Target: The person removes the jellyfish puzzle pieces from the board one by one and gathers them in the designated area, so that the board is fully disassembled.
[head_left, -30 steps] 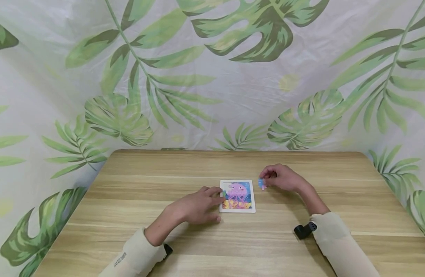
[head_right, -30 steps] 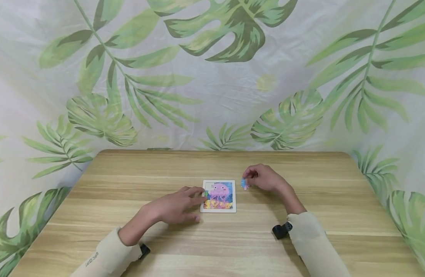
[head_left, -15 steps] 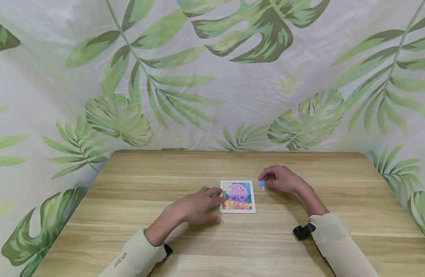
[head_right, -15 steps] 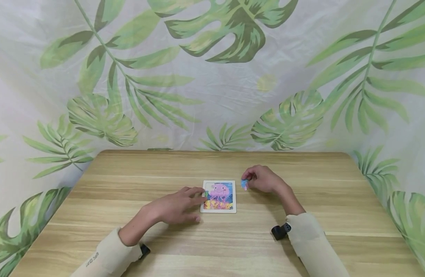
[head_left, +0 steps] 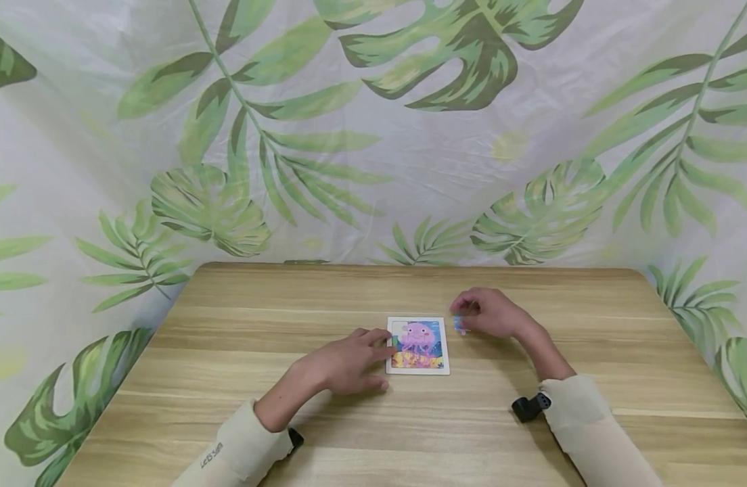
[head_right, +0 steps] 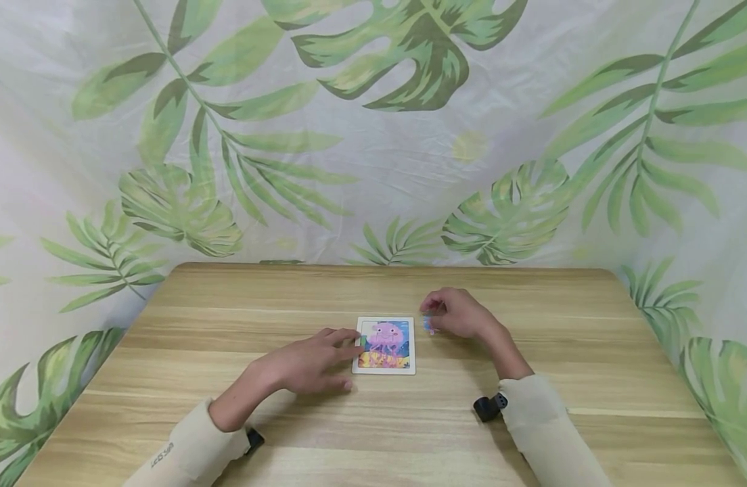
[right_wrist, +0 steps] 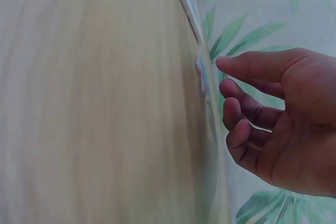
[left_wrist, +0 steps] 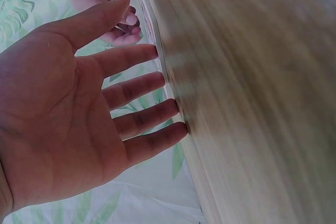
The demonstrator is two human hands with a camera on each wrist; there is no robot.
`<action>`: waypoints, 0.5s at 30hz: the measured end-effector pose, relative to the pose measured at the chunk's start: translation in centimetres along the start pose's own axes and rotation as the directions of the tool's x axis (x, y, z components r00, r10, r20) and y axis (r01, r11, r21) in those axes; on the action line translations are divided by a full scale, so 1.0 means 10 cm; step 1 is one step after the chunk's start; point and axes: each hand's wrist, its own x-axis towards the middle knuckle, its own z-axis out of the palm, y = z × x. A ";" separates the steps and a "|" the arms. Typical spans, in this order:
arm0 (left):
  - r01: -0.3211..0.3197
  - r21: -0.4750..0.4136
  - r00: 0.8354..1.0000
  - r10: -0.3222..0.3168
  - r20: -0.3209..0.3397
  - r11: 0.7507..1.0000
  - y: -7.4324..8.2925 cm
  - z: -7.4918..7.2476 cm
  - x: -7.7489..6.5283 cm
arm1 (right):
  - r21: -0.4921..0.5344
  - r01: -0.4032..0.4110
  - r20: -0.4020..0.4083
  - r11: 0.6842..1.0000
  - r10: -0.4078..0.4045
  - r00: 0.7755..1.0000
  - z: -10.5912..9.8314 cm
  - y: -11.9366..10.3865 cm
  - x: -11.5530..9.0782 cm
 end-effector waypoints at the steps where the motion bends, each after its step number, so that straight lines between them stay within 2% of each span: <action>1: 0.001 0.001 1.000 -0.001 0.001 1.000 0.00 0.00 0.00 | 0.002 0.004 -0.001 1.000 -0.004 1.000 0.01 -0.03 0.01; 15: 0.016 -0.018 1.000 -0.015 0.007 1.000 0.00 -0.01 0.01 | 0.008 0.057 0.013 0.998 -0.057 0.998 0.23 -0.32 0.19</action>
